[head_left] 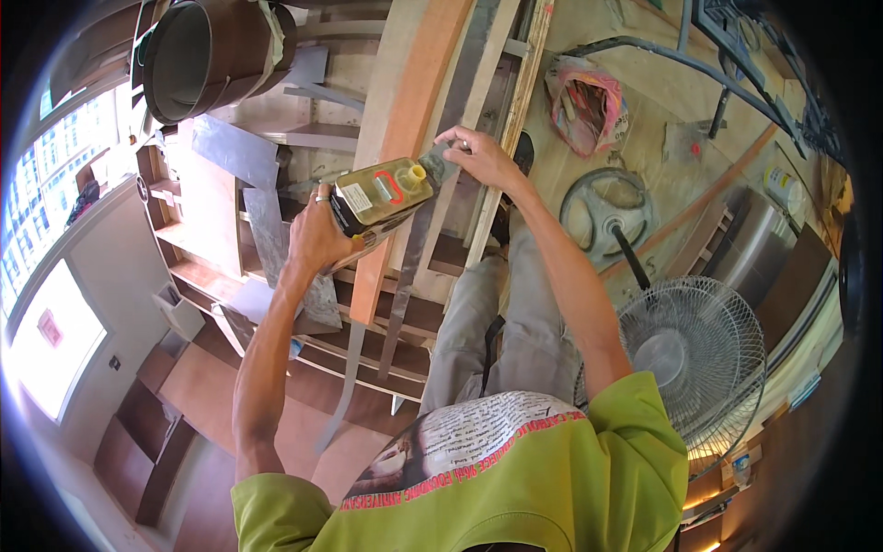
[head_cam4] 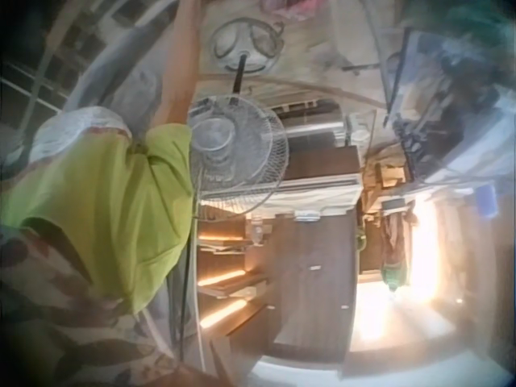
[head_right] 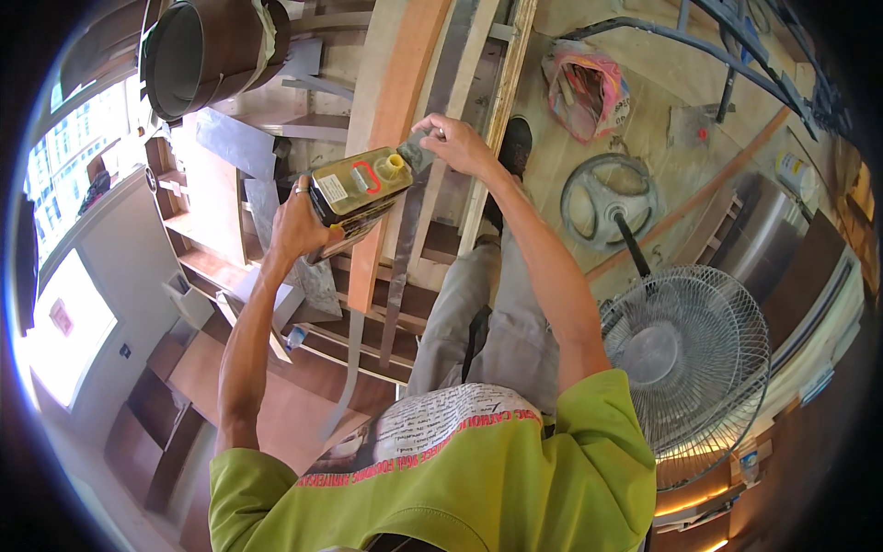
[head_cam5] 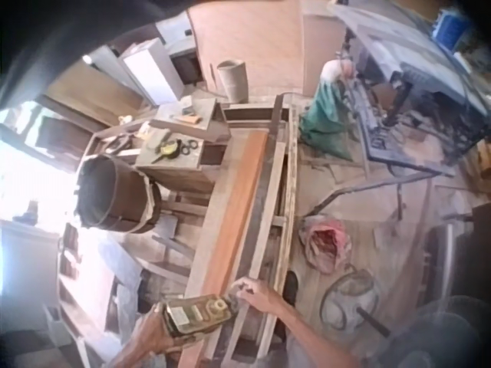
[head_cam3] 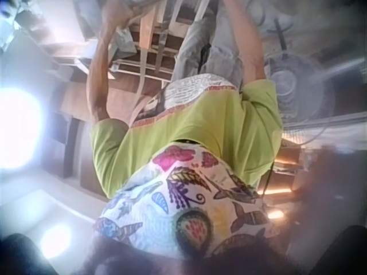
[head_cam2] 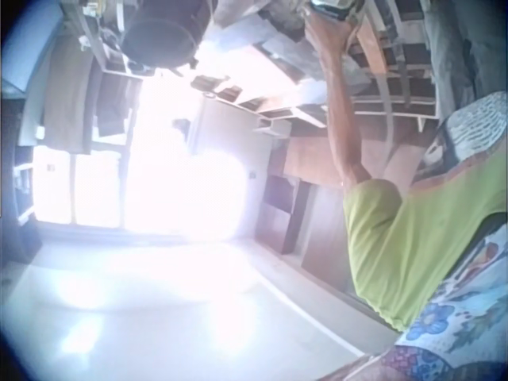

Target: The person pours a liquid finish from a metal can onto a wooden plank and spreads it along the surface using a cloth. The person repeatedly dips the cloth into the can to reload the finish and continues to wipe the wood.

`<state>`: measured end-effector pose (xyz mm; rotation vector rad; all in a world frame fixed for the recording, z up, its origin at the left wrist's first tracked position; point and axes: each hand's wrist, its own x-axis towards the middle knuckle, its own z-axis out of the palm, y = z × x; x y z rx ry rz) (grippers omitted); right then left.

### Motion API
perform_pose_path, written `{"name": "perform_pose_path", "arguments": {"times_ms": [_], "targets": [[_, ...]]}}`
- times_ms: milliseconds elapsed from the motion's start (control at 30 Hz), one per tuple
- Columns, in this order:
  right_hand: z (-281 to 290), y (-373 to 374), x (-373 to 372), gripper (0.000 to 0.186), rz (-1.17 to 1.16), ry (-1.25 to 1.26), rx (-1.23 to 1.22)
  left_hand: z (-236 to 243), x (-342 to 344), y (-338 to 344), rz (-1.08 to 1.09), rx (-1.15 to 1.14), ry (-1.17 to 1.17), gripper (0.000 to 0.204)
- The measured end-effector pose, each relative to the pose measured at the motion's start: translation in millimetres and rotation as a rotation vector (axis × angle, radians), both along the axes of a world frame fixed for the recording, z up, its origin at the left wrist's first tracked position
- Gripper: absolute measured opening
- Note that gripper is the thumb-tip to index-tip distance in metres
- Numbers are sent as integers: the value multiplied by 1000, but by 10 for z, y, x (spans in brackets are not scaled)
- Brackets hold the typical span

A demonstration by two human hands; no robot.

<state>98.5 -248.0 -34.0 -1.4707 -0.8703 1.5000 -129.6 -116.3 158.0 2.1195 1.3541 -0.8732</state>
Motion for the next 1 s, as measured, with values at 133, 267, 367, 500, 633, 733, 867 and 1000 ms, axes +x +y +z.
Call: {"name": "perform_pose_path", "arguments": {"times_ms": [133,267,367,500,633,733,867,1000], "targets": [[-46,-33,-37,30,-19,32,-25,-3,11,-9,-30,15,26,107],[-160,-70,-92,32,-35,42,1,-22,62,10,-65,6,66,104],[-138,-71,-124,32,-26,43,-8,-24,64,14,-77,6,77,101],[-161,-59,-158,31,-36,70,5,-68,53,35,-93,12,84,100],[-167,-59,-188,30,-30,102,-14,-63,71,42,-87,6,96,99],[-183,-45,-197,29,-38,98,-27,-85,63,58,-96,8,101,99],[-223,-35,-204,28,-43,99,1,-124,20,63,-111,34,94,97],[-224,-34,-201,28,-42,105,-5,-131,31,62,-122,38,95,96]]}}
